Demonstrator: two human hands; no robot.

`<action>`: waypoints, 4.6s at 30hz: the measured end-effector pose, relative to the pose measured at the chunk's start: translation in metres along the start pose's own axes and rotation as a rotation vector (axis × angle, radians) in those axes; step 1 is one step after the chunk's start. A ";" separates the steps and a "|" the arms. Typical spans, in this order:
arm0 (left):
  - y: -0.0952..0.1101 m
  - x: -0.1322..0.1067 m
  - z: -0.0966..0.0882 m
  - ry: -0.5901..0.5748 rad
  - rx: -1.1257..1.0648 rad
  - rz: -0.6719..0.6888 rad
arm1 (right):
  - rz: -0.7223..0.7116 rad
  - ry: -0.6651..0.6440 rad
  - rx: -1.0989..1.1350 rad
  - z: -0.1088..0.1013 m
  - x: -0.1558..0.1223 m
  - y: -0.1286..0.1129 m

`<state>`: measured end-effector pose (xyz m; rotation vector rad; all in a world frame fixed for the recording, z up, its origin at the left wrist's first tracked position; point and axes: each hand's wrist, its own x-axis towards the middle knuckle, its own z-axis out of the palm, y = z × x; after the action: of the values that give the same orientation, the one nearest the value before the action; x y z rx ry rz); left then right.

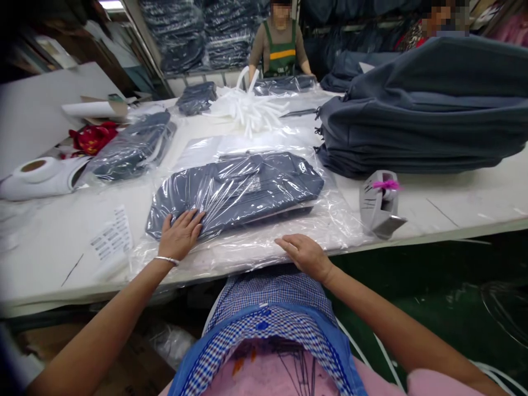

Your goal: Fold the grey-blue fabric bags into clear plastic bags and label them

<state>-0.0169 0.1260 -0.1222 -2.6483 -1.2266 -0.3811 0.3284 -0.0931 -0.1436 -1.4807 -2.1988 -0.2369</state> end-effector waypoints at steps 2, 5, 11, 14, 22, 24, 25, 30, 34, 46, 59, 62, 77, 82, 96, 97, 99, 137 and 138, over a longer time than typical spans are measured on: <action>-0.001 0.000 0.000 -0.010 0.011 0.003 | -0.092 0.009 -0.001 -0.001 0.003 0.001; -0.001 0.000 -0.001 -0.023 0.015 0.008 | -0.175 0.029 0.005 -0.008 0.008 0.004; -0.001 0.000 -0.002 -0.032 -0.019 0.008 | -0.092 0.078 0.053 -0.035 0.031 0.011; -0.003 0.000 -0.001 -0.027 -0.011 0.020 | -0.044 0.133 0.041 -0.046 0.052 0.017; -0.008 0.003 -0.003 -0.078 0.019 0.069 | -0.033 0.048 -0.044 -0.021 0.141 0.069; -0.009 0.003 -0.003 -0.082 0.021 0.064 | -0.051 -0.042 -0.064 -0.005 0.150 0.084; -0.009 0.003 -0.003 -0.083 0.022 0.062 | -0.060 -0.062 -0.077 0.001 0.150 0.089; -0.007 -0.002 -0.001 -0.028 0.057 0.066 | -0.213 0.133 -0.058 -0.004 0.118 0.081; 0.008 0.001 -0.015 0.041 0.080 0.179 | -0.315 0.180 -0.012 -0.028 0.079 0.053; 0.041 0.051 -0.049 -0.348 -0.329 0.354 | -0.258 0.114 -0.057 -0.041 0.059 0.027; 0.050 0.032 -0.038 -0.373 -0.450 0.293 | 0.251 -0.423 -0.058 0.010 0.161 0.095; 0.052 0.028 -0.042 -0.370 -0.469 0.247 | 0.197 -0.484 -0.002 0.026 0.169 0.107; 0.024 -0.084 -0.040 0.183 0.053 -0.073 | 0.221 -0.424 0.138 0.049 0.151 0.126; 0.001 -0.081 -0.071 0.168 -0.006 -0.103 | 0.242 -0.420 0.140 0.048 0.149 0.125; -0.060 -0.022 -0.138 -0.303 -0.431 -0.126 | 0.278 -0.412 0.208 0.048 0.148 0.124; -0.059 -0.018 -0.141 -0.222 -0.408 -0.120 | 0.278 -0.412 0.212 0.049 0.147 0.124; -0.057 -0.009 -0.140 -0.086 -0.413 -0.132 | 0.279 -0.404 0.223 0.049 0.147 0.125; -0.008 -0.007 -0.111 0.009 0.120 0.077 | 0.232 0.009 0.204 0.046 0.121 0.115; -0.012 -0.003 -0.109 -0.042 0.087 0.074 | 0.238 0.024 0.206 0.046 0.121 0.115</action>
<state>-0.0443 0.1008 -0.0193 -2.6313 -1.1264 -0.2553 0.3828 0.0709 -0.1401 -1.5934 -1.9404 0.0491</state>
